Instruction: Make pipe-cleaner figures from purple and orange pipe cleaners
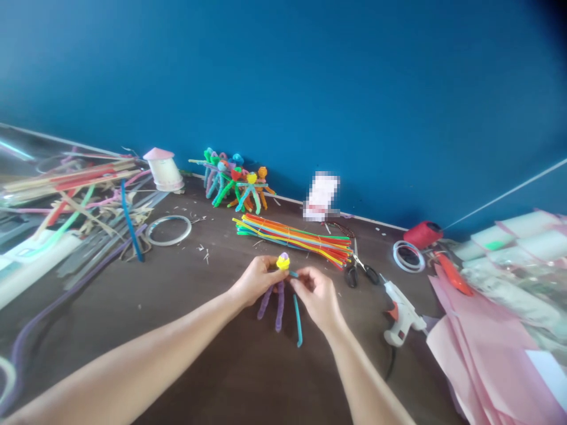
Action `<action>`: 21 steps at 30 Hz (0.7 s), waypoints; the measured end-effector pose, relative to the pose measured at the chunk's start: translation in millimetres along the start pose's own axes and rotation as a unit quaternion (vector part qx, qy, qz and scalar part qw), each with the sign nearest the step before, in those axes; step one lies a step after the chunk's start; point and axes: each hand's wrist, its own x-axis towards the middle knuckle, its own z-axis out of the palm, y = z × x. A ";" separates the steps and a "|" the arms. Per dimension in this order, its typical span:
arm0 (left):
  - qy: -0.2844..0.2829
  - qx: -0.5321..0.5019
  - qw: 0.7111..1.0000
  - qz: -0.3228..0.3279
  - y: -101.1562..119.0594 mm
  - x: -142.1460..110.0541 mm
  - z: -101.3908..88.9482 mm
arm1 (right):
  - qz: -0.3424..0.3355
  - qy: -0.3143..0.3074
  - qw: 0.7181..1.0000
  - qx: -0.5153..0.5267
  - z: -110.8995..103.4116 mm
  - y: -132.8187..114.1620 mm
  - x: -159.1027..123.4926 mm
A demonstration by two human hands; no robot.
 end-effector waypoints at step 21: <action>-0.016 -0.121 0.993 0.003 -3.0 0.8 -6.1 | 0.007 -0.042 0.997 0.059 -0.2 9.8 3.0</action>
